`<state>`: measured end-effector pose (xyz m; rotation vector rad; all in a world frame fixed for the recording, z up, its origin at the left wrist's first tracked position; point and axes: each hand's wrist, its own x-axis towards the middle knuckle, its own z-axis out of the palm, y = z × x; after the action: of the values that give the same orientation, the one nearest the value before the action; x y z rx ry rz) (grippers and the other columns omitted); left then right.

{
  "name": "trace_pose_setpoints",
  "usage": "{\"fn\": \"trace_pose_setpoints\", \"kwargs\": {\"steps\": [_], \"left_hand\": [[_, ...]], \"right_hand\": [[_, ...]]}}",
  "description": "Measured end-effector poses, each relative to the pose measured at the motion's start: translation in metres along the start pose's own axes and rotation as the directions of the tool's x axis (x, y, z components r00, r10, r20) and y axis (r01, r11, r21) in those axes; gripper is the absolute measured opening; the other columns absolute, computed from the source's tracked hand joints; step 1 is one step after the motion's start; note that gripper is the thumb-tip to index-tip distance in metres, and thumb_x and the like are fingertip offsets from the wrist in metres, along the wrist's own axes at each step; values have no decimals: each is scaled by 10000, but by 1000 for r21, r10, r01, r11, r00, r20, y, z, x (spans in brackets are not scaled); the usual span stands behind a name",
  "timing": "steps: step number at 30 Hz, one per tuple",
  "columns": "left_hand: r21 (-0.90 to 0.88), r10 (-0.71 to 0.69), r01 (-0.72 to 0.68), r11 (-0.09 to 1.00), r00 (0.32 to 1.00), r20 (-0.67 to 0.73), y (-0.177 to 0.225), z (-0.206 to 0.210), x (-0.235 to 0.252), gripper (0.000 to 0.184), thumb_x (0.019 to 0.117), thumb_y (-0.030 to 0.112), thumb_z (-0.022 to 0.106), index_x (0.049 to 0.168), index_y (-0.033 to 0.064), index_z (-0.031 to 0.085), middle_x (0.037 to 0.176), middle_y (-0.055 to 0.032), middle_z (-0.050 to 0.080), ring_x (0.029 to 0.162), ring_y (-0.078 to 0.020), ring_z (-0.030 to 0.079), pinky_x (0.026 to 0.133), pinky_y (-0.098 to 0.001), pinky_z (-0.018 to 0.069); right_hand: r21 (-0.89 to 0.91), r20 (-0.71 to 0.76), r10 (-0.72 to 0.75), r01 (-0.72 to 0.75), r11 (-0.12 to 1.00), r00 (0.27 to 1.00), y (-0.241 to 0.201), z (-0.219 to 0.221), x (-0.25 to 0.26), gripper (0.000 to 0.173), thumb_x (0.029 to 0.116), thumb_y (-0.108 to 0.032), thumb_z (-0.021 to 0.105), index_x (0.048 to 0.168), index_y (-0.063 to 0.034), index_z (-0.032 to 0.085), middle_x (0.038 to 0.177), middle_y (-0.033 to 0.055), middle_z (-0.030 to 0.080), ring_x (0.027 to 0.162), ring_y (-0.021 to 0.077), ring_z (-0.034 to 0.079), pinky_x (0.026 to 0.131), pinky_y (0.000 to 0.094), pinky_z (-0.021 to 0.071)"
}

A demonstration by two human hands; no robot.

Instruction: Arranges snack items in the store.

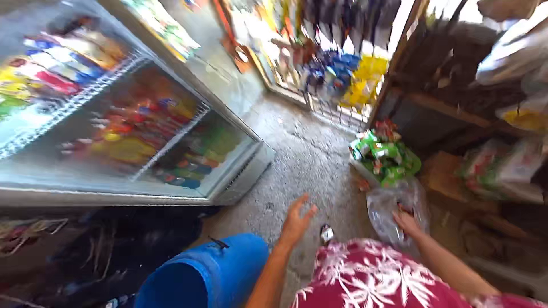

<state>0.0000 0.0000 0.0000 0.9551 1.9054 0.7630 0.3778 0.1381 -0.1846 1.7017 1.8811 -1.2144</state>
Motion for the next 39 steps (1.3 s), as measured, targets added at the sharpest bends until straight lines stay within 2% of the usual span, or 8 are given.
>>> {"fn": "trace_pose_setpoints", "kwargs": {"steps": [3,9,18,22,25,28,32,39], "left_hand": [[-40,7,-7,999,1000,-17,-29,-28,27,605,1059,347,457,1540,-15,395,1601,-253,348,1483,-354,349,1204,-497,311],[-131,-216,234,963,967,138,-59,-7,76,578,1045,317,465,1525,-2,423,1561,-258,405,1389,-359,467,1128,-515,397],[-43,-249,282,958,901,356,-35,34,177,454,1034,192,544,1441,-9,523,1501,-230,482,1315,-302,552,1063,-420,489],[-43,-293,334,942,875,386,-33,42,215,458,1038,186,531,1435,-41,513,1475,-242,508,1267,-294,592,1051,-413,501],[30,-331,355,935,835,439,-35,47,240,458,1029,196,537,1426,-34,528,1453,-238,531,1235,-306,614,1043,-438,509],[111,-362,356,928,792,491,-43,48,261,447,1029,189,537,1425,-19,538,1443,-237,543,1228,-319,619,1033,-454,513],[179,-350,302,937,780,518,-52,42,289,432,1028,180,540,1416,-8,554,1427,-226,563,1234,-319,622,1039,-455,514],[244,-303,194,950,762,573,-41,15,306,423,1026,162,531,1404,-27,558,1401,-235,578,1230,-325,623,1051,-447,504]], "right_hand": [[67,148,-36,26,997,988,-76,-9,17,523,1129,-354,345,1306,50,628,1227,293,663,1172,437,636,1052,599,445],[119,305,-163,133,984,938,-103,-10,84,379,1086,-252,519,1340,10,622,1239,255,674,1150,397,651,1045,572,461],[280,150,91,-130,951,984,-96,-60,238,346,1062,-160,539,1314,64,617,1281,313,634,1200,453,620,1045,613,459],[853,234,455,-406,328,859,-120,-55,282,406,1112,-245,441,1440,-7,464,1287,161,628,973,182,671,803,321,553],[930,354,490,-245,-274,796,-125,-45,318,428,1107,-243,435,1469,-25,366,1333,153,564,1017,181,645,833,290,547],[776,354,520,66,-627,777,-131,-44,346,430,1099,-278,389,1446,-27,348,1281,148,561,1043,202,643,888,313,542],[526,320,547,335,-782,773,-131,-54,372,418,1101,-314,388,1436,-65,358,1262,130,572,1093,202,649,943,296,539],[543,254,681,481,-688,687,-131,-64,354,372,1123,-206,381,1459,-50,339,1310,134,560,1145,180,636,942,270,534]]}}
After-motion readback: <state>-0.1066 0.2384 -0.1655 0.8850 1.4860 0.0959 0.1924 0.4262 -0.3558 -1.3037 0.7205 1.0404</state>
